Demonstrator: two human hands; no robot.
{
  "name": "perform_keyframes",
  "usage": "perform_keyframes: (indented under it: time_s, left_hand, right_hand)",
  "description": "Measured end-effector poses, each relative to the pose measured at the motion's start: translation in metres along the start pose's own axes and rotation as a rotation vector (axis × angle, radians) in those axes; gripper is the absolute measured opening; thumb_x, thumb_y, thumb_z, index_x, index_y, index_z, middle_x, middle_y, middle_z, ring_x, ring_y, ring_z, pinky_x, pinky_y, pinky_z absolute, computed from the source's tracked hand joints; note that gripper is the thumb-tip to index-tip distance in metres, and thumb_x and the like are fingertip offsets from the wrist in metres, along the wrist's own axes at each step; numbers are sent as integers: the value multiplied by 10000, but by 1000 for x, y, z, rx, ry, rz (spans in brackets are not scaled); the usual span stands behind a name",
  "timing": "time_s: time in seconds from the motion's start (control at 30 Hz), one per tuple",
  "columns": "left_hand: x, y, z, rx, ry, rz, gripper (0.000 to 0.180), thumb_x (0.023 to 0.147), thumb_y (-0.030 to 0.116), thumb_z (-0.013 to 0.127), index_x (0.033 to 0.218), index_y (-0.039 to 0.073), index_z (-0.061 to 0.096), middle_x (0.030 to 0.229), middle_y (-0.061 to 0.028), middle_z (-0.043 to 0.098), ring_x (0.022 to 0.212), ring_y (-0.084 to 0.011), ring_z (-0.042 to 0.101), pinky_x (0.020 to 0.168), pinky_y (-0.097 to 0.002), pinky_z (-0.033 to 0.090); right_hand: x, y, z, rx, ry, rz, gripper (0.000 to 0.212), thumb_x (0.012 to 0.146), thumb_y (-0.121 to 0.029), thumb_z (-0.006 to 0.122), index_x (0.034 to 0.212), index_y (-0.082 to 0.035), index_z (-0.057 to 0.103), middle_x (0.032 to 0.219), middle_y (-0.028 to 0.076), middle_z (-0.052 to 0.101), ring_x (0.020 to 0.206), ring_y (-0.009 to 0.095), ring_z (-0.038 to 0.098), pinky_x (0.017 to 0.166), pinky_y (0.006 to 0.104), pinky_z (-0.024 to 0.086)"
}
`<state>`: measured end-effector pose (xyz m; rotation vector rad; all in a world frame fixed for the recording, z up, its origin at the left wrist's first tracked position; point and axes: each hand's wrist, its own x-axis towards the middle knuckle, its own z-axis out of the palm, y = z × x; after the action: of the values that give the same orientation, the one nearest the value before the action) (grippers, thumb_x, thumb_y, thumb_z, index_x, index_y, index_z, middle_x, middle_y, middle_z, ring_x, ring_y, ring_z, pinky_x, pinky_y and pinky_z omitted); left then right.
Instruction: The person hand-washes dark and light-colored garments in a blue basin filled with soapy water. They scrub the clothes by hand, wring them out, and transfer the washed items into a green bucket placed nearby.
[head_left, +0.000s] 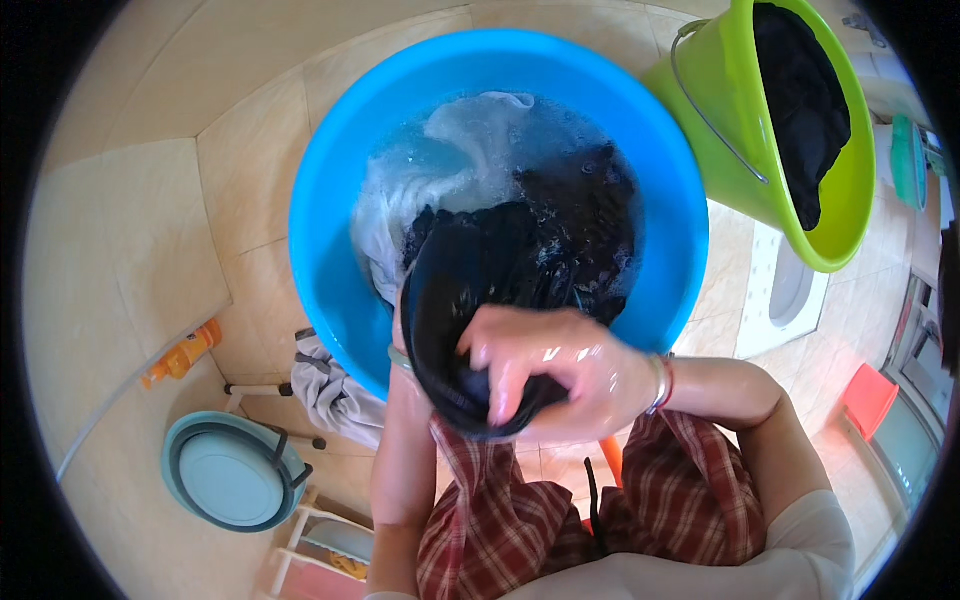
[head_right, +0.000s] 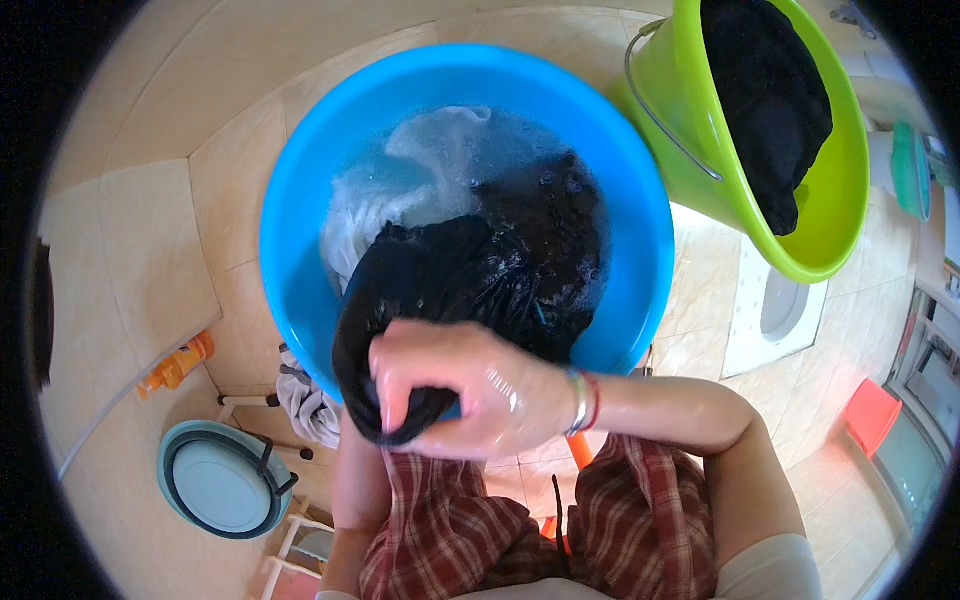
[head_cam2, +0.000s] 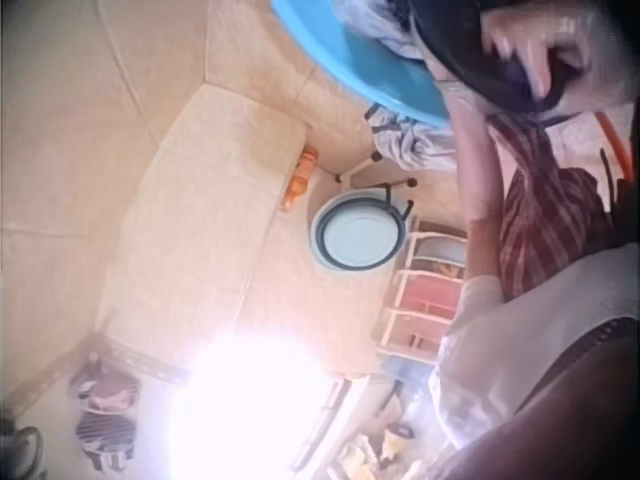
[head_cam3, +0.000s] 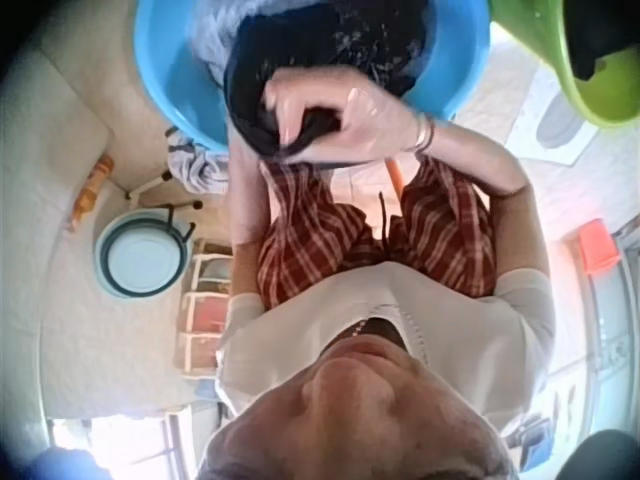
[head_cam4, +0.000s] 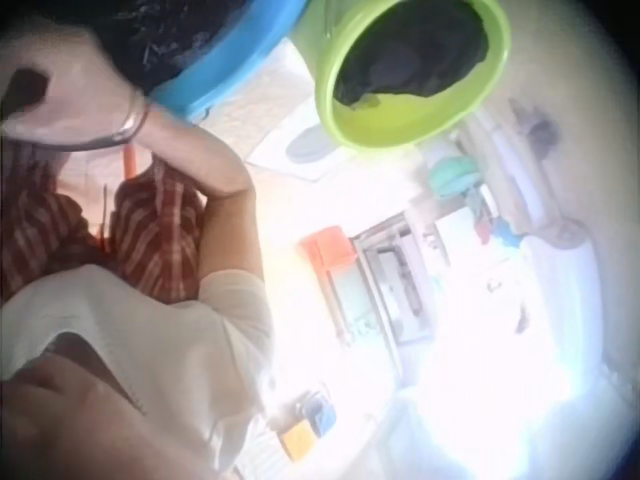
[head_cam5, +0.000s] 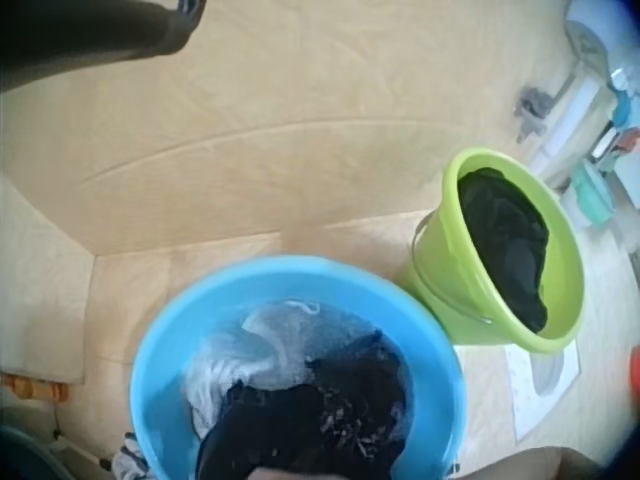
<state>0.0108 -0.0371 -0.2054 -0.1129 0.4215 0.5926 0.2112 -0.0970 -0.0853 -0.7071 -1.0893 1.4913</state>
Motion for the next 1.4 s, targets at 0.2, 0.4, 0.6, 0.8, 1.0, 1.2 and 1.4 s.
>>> perform_keyframes:
  time_s: [0.2, 0.4, 0.6, 0.8, 1.0, 1.2, 1.4]
  left_hand:
    - [2, -21, 39, 42, 326, 9, 446, 1027, 278, 394, 1395, 42, 483, 1414, -135, 519, 1288, -316, 507, 1077, -481, 422]
    - [-1, -38, 57, 49, 229, -24, 427, 1009, 238, 492, 1392, 49, 487, 1367, -106, 557, 1219, -257, 566, 1057, -407, 453]
    - [11, -40, 36, 483, 239, -36, 465, 981, 170, 570, 1413, 56, 439, 1356, -119, 542, 1186, -208, 573, 1028, -353, 467]
    - [29, -39, 29, 1044, 146, 223, 649, 904, 71, 662, 1403, 95, 248, 1269, -99, 472, 1167, -147, 516, 965, -297, 479]
    - [13, -38, 40, 543, 283, 103, 634, 1004, 429, 494, 1506, 100, 292, 1509, -113, 380, 1355, -304, 431, 1108, -420, 393]
    - [-1, -39, 85, 4, -62, -56, 614, 997, 502, 445, 1442, 81, 402, 1462, -99, 459, 1315, -272, 478, 1113, -437, 378]
    - [8, -51, 71, 242, 384, 267, 483, 1019, 364, 393, 1382, 63, 498, 1386, -104, 543, 1257, -266, 526, 1078, -443, 408]
  right_hand:
    - [6, 52, -89, 121, 681, 148, 381, 852, -23, 700, 1201, -69, 554, 1160, 28, 566, 1076, 115, 549, 944, 283, 458]
    - [-22, 99, -60, 742, 651, 562, 513, 941, -295, 657, 1356, -53, 476, 1289, 97, 576, 1209, 195, 541, 1022, 350, 450]
    - [-12, 73, -63, 546, 544, 429, 514, 948, -343, 639, 1340, -44, 494, 1245, 101, 599, 1121, 195, 601, 954, 346, 501]
    - [17, 48, -60, 252, 592, 364, 457, 804, -55, 750, 1225, -12, 576, 1072, 70, 666, 973, 145, 631, 898, 301, 507]
    - [14, 45, -51, 205, 776, 186, 298, 808, -18, 743, 1083, -10, 628, 990, 55, 687, 931, 124, 646, 838, 289, 528]
    - [3, 34, -41, -342, 577, 13, 281, 808, -22, 763, 1059, -40, 638, 1000, 42, 682, 930, 117, 644, 837, 278, 524]
    - [16, 36, -12, 742, 942, 208, 194, 901, -178, 690, 1059, -68, 662, 982, 35, 696, 918, 154, 667, 841, 316, 529]
